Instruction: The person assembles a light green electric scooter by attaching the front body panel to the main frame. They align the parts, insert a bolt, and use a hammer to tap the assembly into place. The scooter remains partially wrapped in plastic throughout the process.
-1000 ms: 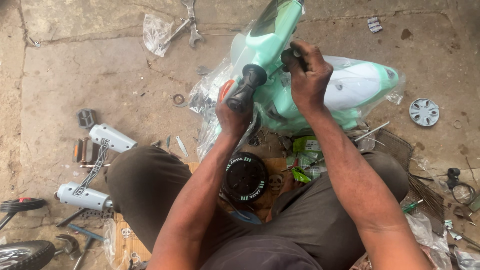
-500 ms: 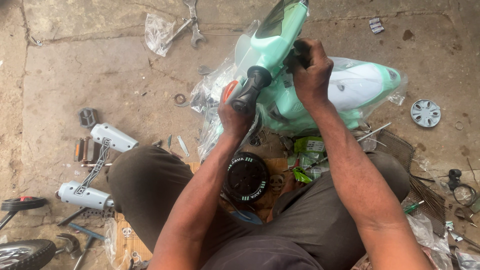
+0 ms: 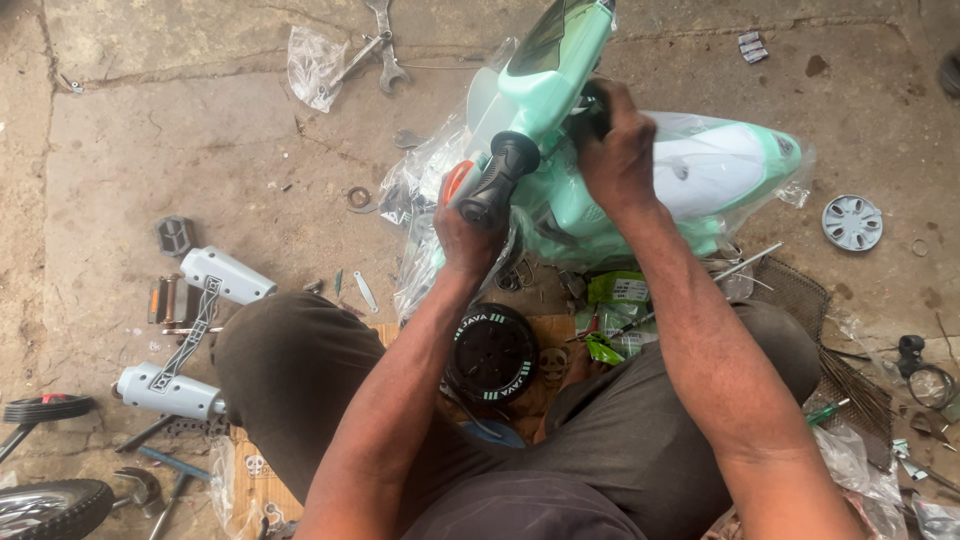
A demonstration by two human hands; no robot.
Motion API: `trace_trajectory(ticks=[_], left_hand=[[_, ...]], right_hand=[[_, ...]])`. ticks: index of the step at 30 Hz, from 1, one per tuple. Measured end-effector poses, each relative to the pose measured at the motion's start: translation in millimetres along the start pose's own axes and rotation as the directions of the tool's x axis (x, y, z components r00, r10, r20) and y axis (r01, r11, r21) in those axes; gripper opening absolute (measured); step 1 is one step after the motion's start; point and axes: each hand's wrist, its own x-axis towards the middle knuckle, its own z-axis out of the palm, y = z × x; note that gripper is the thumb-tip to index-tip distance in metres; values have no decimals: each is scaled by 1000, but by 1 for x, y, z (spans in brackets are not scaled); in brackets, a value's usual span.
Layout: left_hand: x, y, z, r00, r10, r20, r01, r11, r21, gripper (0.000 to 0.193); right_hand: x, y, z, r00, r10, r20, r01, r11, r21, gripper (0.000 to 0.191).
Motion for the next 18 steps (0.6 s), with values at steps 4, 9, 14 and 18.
trace_trajectory(ticks=[4, 9, 14, 18], left_hand=[[0, 1, 1, 999, 43, -18, -42, 999, 26, 38], [-2, 13, 4, 999, 16, -41, -18, 999, -43, 40], [-7, 22, 8, 998, 21, -61, -19, 999, 47, 54], [-8, 17, 20, 979, 96, -179, -90, 995, 41, 62]], right_hand=[[-2, -5, -3, 998, 13, 65, -20, 994, 112, 46], [-3, -7, 0, 996, 61, 57, -66, 994, 87, 47], [-1, -7, -1, 996, 20, 90, -25, 998, 55, 48], [-1, -10, 0, 995, 68, 74, -75, 991, 108, 44]])
